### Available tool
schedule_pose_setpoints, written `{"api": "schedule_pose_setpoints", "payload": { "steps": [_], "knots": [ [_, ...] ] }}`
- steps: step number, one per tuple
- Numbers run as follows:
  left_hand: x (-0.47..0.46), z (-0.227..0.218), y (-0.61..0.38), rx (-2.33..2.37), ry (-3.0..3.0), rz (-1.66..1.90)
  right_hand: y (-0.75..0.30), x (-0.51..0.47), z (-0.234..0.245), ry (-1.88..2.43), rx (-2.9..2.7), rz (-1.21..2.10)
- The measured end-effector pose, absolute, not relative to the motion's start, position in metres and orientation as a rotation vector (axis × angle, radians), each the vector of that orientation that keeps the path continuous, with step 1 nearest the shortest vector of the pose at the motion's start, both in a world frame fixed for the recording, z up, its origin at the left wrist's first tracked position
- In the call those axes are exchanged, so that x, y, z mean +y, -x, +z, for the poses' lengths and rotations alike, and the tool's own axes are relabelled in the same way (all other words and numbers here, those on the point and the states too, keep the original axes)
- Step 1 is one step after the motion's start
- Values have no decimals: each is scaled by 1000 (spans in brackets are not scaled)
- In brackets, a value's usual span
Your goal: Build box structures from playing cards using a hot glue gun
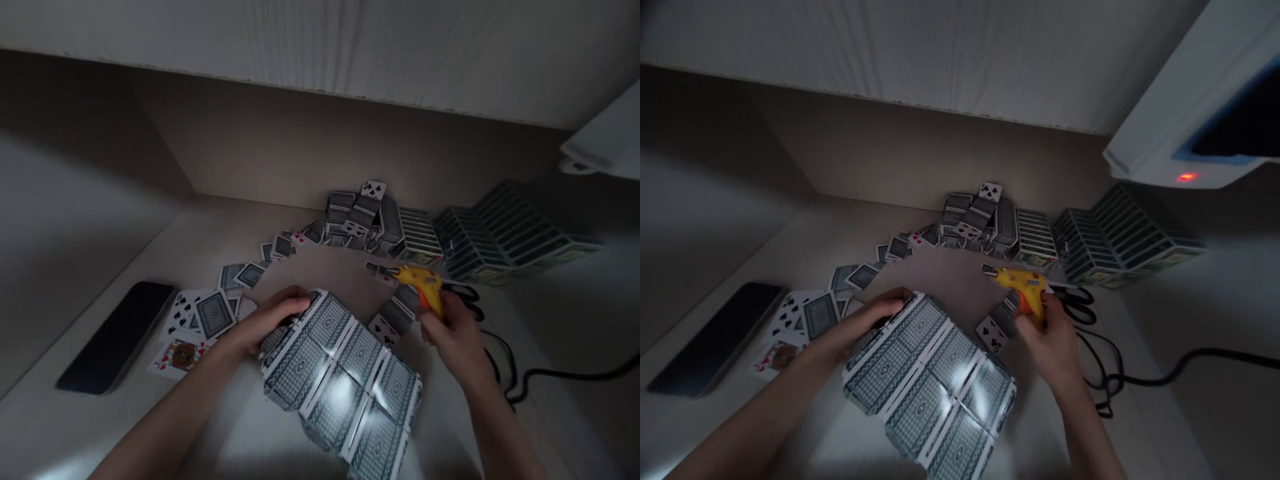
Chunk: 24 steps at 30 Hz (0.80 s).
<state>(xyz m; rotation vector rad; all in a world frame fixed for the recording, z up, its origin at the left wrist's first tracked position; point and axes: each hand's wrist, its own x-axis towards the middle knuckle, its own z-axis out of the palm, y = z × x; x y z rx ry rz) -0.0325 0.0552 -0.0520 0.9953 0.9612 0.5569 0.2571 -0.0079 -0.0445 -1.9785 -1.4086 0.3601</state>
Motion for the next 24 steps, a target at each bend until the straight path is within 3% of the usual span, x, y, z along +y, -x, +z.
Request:
{"api": "schedule_pose_setpoints", "payload": {
  "steps": [4,9,15,24],
  "knots": [
    [53,-51,33,942,-1014,572,-231,-9,-14,1838,-1629,281],
    [53,-49,33,984,-1070,597,-211,-1,0,1677,-1880,-318],
    [52,-35,33,1102,-1201,547,-213,13,10,1479,-2086,-738],
    [55,-36,34,1170,-1424,479,-204,13,43,1357,-2275,-970]
  ]
}}
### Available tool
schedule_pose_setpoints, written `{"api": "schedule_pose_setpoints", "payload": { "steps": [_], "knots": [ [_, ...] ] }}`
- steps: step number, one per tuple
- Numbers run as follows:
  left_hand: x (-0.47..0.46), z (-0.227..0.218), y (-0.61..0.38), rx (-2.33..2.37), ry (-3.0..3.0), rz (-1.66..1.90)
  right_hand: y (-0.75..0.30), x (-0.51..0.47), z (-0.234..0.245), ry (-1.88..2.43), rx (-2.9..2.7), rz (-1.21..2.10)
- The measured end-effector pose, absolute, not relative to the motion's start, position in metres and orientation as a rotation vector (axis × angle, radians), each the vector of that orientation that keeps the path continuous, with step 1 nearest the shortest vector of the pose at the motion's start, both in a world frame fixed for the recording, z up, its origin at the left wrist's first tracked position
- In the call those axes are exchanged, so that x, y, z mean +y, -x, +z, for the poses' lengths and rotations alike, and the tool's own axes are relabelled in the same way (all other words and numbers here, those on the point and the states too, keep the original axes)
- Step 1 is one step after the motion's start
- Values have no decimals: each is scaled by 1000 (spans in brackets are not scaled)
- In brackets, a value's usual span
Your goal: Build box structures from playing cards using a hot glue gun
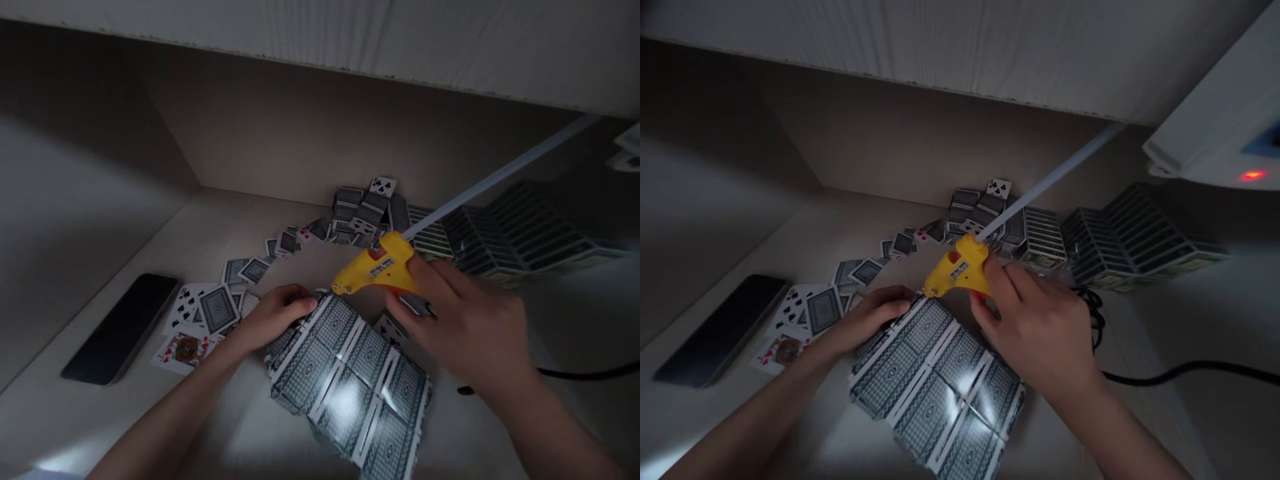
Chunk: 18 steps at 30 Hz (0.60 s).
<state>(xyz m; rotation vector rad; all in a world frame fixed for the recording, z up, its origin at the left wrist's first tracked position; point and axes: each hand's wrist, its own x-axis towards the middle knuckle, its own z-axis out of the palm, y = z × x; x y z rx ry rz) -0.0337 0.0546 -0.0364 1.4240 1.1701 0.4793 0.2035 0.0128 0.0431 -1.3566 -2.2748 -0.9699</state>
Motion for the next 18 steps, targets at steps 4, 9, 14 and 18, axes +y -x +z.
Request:
{"api": "schedule_pose_setpoints", "payload": {
  "steps": [4,9,14,18],
  "knots": [
    [55,-39,33,1183,-1477,490,-203,16,43,1366,-2279,-923],
    [55,-40,32,1170,-1513,526,-202,18,40,1361,-2273,-913],
    [56,-38,32,1171,-1530,534,-201,18,43,1393,-2304,-860],
    [55,-39,32,1157,-1515,547,-201,18,46,1389,-2325,-862]
  ]
}}
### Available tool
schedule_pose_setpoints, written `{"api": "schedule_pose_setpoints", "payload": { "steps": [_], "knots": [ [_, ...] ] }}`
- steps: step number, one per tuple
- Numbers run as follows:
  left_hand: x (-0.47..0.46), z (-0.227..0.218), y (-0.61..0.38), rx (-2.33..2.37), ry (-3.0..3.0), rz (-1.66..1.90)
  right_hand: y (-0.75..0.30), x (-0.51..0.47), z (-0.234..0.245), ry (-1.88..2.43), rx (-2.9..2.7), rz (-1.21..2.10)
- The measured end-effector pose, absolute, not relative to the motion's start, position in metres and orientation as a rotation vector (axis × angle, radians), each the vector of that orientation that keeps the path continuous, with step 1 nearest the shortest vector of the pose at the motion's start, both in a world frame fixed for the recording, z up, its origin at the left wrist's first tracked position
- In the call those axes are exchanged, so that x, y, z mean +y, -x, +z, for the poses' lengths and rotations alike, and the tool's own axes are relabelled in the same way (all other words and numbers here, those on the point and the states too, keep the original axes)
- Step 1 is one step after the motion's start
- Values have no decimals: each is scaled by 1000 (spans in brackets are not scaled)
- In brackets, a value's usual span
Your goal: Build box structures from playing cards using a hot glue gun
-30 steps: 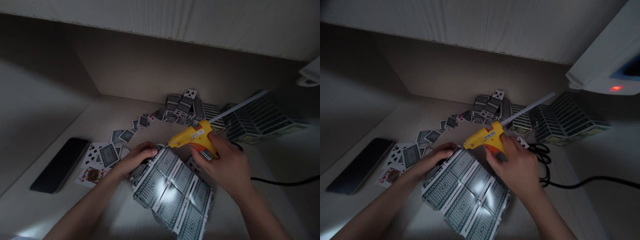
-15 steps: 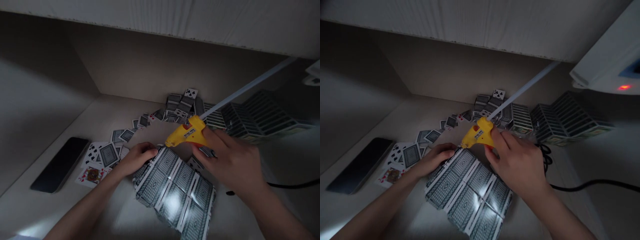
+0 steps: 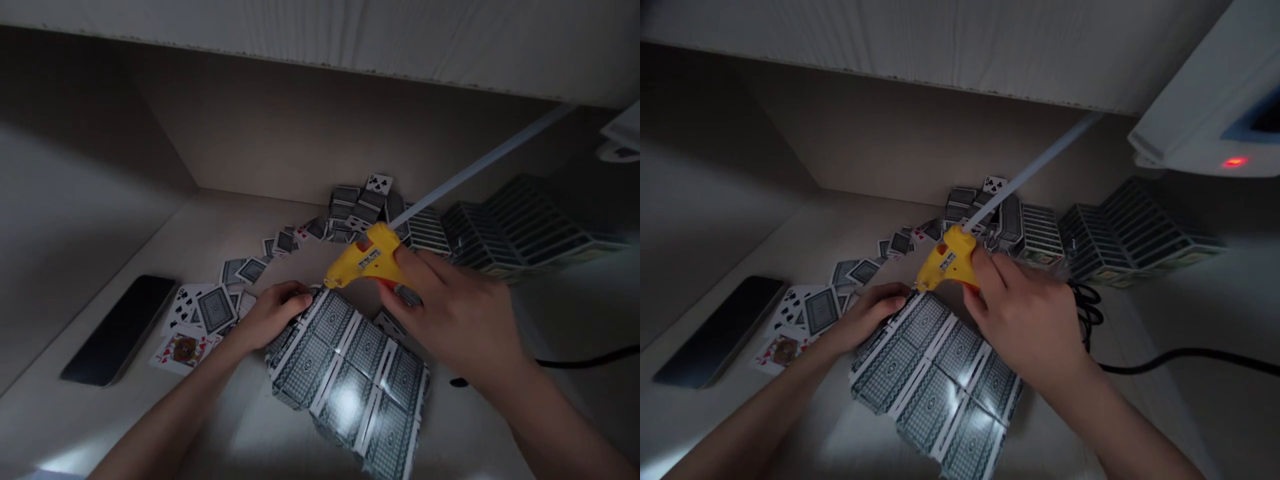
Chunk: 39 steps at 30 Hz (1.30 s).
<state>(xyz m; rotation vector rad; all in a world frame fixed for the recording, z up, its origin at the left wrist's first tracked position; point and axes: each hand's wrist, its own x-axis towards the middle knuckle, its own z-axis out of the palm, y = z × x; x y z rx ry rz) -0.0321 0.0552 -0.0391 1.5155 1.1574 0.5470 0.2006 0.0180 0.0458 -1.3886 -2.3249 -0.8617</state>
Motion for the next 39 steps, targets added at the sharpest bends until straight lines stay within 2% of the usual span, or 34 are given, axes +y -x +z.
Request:
{"api": "schedule_pose_setpoints", "payload": {
  "steps": [13,23,30,34,39],
  "knots": [
    [54,-45,32,1132,-1454,579,-201,17,49,1393,-2348,-778],
    [51,-48,34,944,-1163,593,-214,19,50,1498,-2384,-399],
    [53,-45,43,754,-1053,488,-216,20,47,1481,-2361,-272],
    [53,-43,45,764,-1016,463,-214,20,46,1413,-2385,-272],
    [53,-46,45,766,-1032,484,-215,23,45,1426,-2356,-106]
  ]
}}
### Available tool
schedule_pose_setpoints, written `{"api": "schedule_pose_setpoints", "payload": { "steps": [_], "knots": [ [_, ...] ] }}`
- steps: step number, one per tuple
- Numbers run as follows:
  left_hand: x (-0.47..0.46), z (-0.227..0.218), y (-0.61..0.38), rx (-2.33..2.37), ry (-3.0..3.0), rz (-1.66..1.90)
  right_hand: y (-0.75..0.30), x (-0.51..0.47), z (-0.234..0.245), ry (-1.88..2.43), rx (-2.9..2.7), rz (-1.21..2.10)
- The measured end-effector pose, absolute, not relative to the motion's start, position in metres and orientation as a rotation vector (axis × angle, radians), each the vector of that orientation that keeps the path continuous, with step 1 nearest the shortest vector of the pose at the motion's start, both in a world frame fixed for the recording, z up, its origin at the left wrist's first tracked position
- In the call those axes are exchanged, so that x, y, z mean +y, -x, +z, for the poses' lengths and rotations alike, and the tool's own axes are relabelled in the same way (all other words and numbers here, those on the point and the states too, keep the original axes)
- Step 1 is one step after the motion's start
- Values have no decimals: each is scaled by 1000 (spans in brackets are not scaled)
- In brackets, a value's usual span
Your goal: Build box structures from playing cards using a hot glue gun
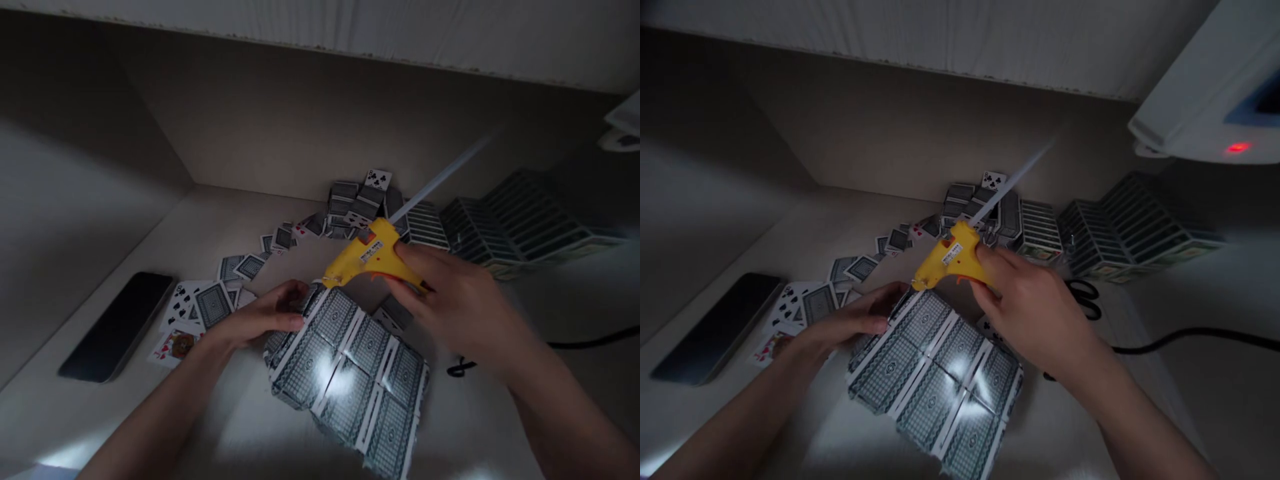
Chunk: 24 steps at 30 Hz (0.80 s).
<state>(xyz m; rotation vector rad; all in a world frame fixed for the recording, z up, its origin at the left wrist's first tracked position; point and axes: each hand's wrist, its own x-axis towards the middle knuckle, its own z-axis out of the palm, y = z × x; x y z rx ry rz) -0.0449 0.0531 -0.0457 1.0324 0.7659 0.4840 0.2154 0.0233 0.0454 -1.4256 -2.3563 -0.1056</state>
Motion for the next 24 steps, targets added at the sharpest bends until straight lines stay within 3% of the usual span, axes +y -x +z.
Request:
{"api": "schedule_pose_setpoints", "payload": {
  "steps": [11,24],
  "knots": [
    [49,-57,44,818,-898,496,-219,29,39,1432,-2330,158],
    [47,-54,40,818,-862,491,-214,26,29,1567,-2336,-201]
  ]
}}
